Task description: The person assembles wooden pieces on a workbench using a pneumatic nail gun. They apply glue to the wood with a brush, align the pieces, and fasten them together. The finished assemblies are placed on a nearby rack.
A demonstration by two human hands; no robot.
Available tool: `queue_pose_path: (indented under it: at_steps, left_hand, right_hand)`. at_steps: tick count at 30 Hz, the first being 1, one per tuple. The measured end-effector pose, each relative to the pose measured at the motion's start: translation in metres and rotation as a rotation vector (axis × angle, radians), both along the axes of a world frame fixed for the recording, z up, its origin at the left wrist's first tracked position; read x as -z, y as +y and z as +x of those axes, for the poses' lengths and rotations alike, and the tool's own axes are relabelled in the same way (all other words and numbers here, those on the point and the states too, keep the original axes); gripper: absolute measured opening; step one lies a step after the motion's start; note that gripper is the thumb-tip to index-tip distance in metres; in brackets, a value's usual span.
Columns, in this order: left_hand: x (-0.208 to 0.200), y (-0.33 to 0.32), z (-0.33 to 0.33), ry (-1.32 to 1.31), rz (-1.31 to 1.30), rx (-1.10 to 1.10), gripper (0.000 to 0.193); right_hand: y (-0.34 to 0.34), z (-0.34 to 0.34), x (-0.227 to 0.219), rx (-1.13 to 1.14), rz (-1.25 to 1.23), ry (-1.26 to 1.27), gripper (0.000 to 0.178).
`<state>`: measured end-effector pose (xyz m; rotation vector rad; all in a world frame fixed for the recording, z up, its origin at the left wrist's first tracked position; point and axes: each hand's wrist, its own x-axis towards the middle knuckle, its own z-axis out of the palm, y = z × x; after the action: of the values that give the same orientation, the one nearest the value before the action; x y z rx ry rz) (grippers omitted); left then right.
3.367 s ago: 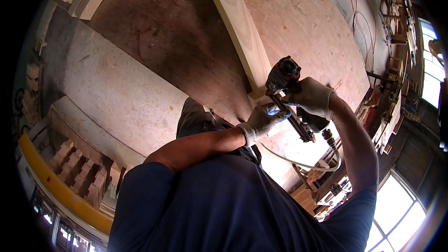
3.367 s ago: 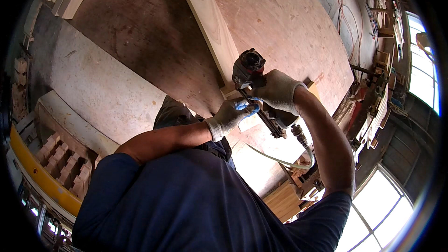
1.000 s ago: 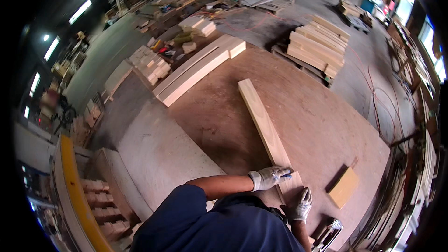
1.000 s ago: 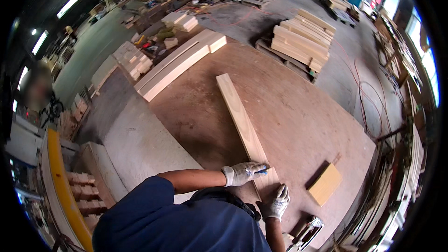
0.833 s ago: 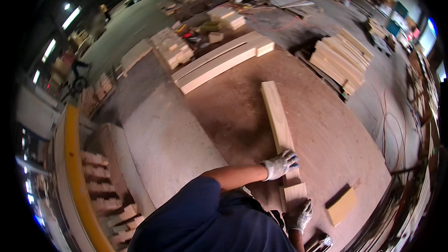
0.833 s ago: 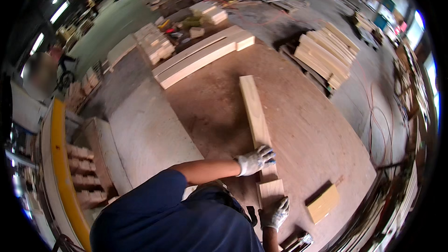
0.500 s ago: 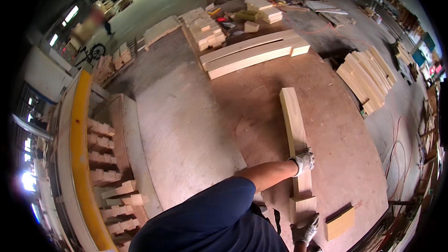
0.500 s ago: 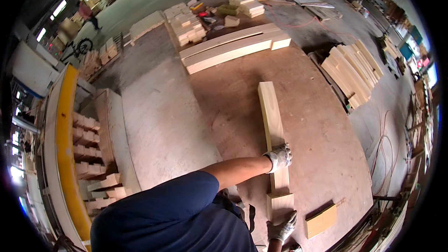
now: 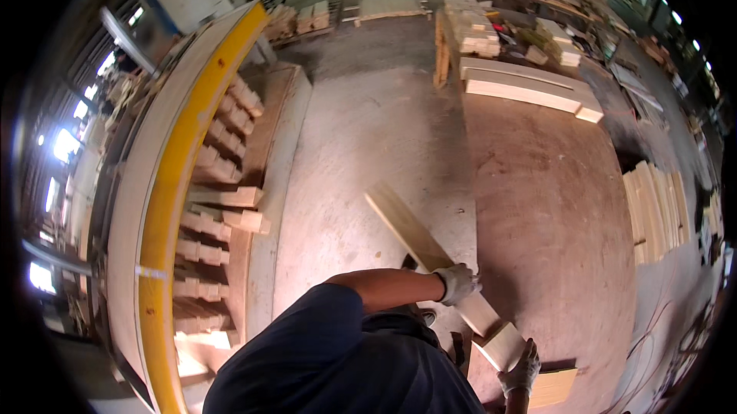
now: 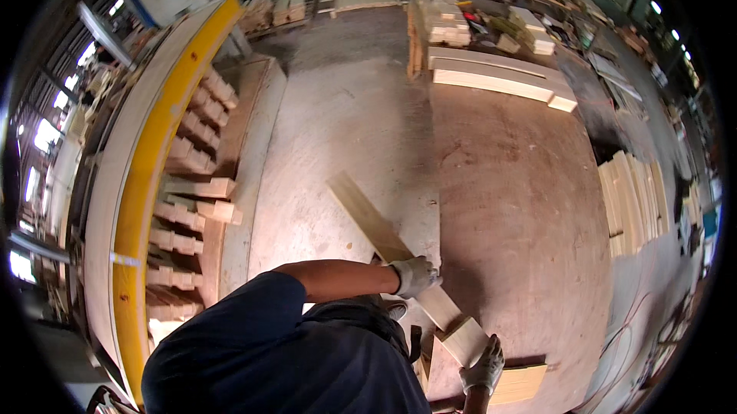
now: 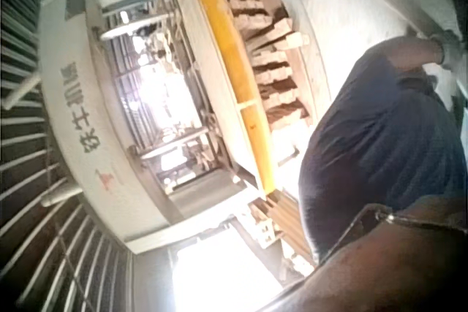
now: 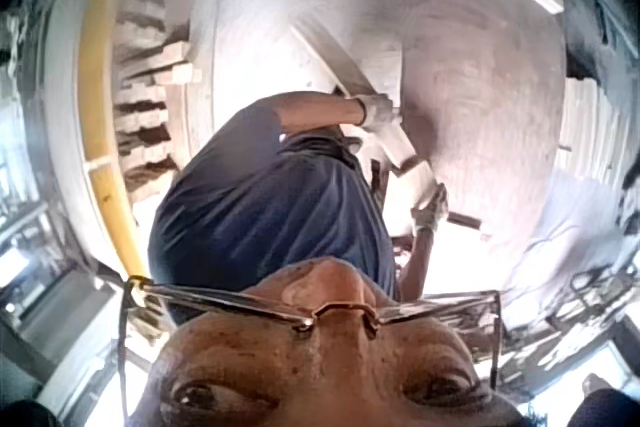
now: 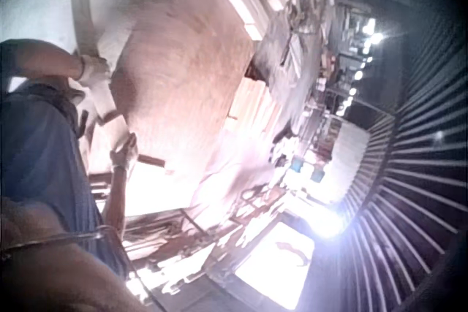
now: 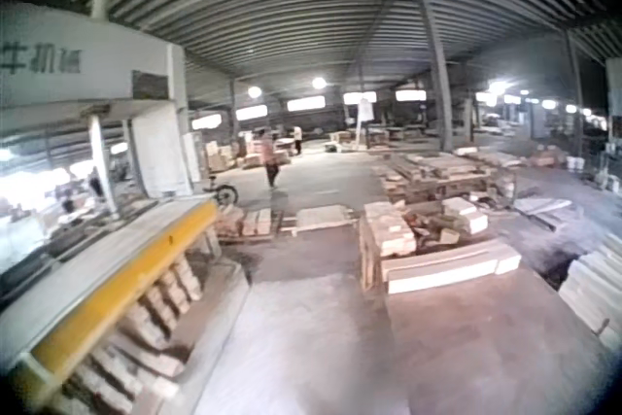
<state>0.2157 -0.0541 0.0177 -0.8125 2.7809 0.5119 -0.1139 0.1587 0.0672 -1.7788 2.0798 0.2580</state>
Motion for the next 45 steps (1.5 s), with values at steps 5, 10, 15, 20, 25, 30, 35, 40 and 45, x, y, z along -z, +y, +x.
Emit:
queue_pose_path:
  at_steps: [5, 10, 15, 20, 25, 30, 35, 40, 45]
  left_hand:
    - [-0.012, 0.087, 0.099, -0.104, 0.241, -0.246, 0.070]
    - [0.053, 0.173, 0.187, 0.017, 0.361, -0.501, 0.087]
    - [0.022, 0.240, 0.286, 0.075, 0.399, -0.730, 0.063]
    - [0.049, 0.296, 0.363, 0.165, 0.389, -0.899, 0.055]
    - [0.049, 0.337, 0.422, 0.148, 0.402, -0.977, 0.056]
    - [0.057, 0.378, 0.430, 0.084, 0.395, -1.174, 0.056]
    - [0.081, 0.424, 0.423, -0.017, 0.317, -1.187, 0.045]
    - [0.091, 0.502, 0.433, -0.033, 0.387, -1.374, 0.048]
    - [0.080, 0.570, 0.447, -0.024, 0.457, -1.370, 0.055]
  right_hand:
    - [-0.006, 0.039, -0.006, -0.348, -0.034, -0.033, 0.124]
    - [-0.021, 0.125, -0.017, -0.607, 0.045, -0.076, 0.116]
    - [-0.025, 0.217, -0.012, -0.812, 0.033, -0.036, 0.119]
    - [-0.029, 0.321, -0.019, -0.931, 0.085, -0.105, 0.115]
    - [-0.041, 0.392, -0.006, -1.212, -0.094, -0.149, 0.110]
    - [-0.070, 0.451, 0.004, -1.328, 0.062, -0.212, 0.106]
    - [-0.065, 0.500, 0.025, -1.485, 0.082, -0.136, 0.110]
    - [-0.017, 0.546, 0.024, -1.447, 0.337, -0.062, 0.121]
    - [0.045, 0.566, 0.031, -1.504, 0.388, -0.016, 0.120]
